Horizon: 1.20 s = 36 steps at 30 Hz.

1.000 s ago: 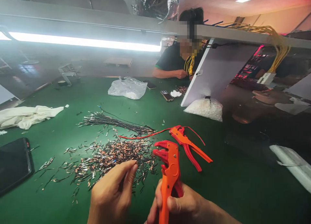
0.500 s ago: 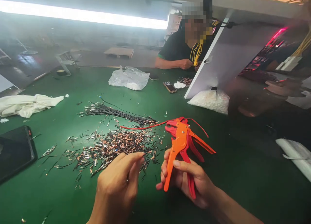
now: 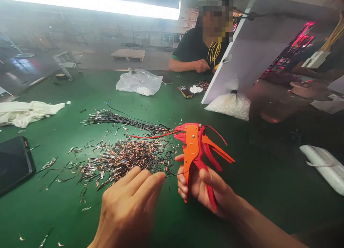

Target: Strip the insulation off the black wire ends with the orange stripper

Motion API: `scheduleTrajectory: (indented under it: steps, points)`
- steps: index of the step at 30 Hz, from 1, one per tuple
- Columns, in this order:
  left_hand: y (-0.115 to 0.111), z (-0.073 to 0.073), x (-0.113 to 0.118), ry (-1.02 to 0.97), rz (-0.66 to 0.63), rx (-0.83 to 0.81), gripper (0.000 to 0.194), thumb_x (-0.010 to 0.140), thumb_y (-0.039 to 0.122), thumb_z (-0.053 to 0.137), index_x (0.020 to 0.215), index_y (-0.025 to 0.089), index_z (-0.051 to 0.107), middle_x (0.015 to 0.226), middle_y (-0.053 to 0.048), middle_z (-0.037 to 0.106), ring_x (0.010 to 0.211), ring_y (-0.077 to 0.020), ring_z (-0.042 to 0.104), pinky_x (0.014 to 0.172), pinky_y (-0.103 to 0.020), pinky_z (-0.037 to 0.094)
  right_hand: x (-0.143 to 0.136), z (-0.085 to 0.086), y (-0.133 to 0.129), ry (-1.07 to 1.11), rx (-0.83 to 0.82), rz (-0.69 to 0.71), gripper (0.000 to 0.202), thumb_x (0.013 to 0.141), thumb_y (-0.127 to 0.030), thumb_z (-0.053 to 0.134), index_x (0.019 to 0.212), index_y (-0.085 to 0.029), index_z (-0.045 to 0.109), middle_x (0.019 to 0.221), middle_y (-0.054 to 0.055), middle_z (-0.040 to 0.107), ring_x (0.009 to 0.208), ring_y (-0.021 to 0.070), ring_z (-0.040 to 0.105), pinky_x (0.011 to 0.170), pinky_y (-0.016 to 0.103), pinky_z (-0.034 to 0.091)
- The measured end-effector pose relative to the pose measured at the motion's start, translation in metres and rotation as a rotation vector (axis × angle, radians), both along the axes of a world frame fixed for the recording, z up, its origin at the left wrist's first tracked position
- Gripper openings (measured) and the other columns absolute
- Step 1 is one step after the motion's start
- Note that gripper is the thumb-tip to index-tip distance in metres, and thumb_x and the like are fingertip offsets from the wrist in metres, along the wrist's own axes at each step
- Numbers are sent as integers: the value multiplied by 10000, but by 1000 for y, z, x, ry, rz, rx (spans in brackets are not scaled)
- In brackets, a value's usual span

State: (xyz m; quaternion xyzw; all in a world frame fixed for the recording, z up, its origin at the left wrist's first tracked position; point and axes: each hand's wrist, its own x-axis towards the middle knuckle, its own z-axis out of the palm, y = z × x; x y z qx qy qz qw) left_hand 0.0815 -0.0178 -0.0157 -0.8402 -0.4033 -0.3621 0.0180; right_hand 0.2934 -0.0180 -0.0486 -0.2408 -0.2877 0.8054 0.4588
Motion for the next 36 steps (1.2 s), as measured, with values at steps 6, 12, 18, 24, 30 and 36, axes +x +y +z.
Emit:
scheduleTrajectory:
  steps: [6, 12, 18, 24, 30, 36]
  points:
    - [0, -3, 2, -25, 13, 1, 144, 925, 70, 553, 977, 173, 639, 654, 14, 616, 582, -128, 539, 547, -231, 426, 1, 2, -6, 81, -42, 122, 557, 752, -334, 796, 1252, -196, 594, 877, 15, 530, 725, 145, 490, 691, 324, 430]
    - [1, 0, 0, 0, 42, 18, 228, 917, 21, 501, 986, 195, 632, 624, 35, 549, 560, -118, 504, 502, -209, 386, 2, 8, -2, 169, -114, 68, 673, 646, -136, 588, 1319, -146, 564, 874, 69, 616, 750, 180, 536, 699, 332, 430]
    - [-1, 7, -7, -22, 65, 44, 235, 875, -13, 518, 997, 168, 603, 739, -6, 645, 642, -130, 527, 594, -230, 444, 4, 4, -5, 123, -38, 131, 608, 744, -212, 595, 1343, -114, 559, 846, 110, 700, 642, 168, 583, 605, 312, 478]
    - [-1, 2, -5, -20, 141, 108, 209, 887, 14, 503, 983, 177, 593, 638, 30, 641, 548, -116, 585, 554, -226, 445, -2, -8, -11, 85, -7, 196, 585, 791, -306, 701, 1327, -104, 582, 867, 119, 728, 626, 156, 643, 558, 268, 536]
    - [-3, 4, -2, -7, 153, 45, 137, 940, 101, 504, 972, 208, 584, 720, 13, 711, 562, -116, 672, 517, -211, 469, -7, -10, -12, 122, -47, 185, 518, 765, -192, 631, 1275, -103, 599, 860, 121, 734, 647, 178, 674, 567, 280, 537]
    - [-20, -11, 21, -66, 32, -252, 601, 876, 624, 590, 1251, 177, 444, 801, -34, 742, 614, -169, 724, 500, -229, 536, -16, 2, -11, 109, -132, -70, 520, 619, -45, 564, 1102, -213, 660, 958, 49, 733, 867, 195, 664, 777, 305, 507]
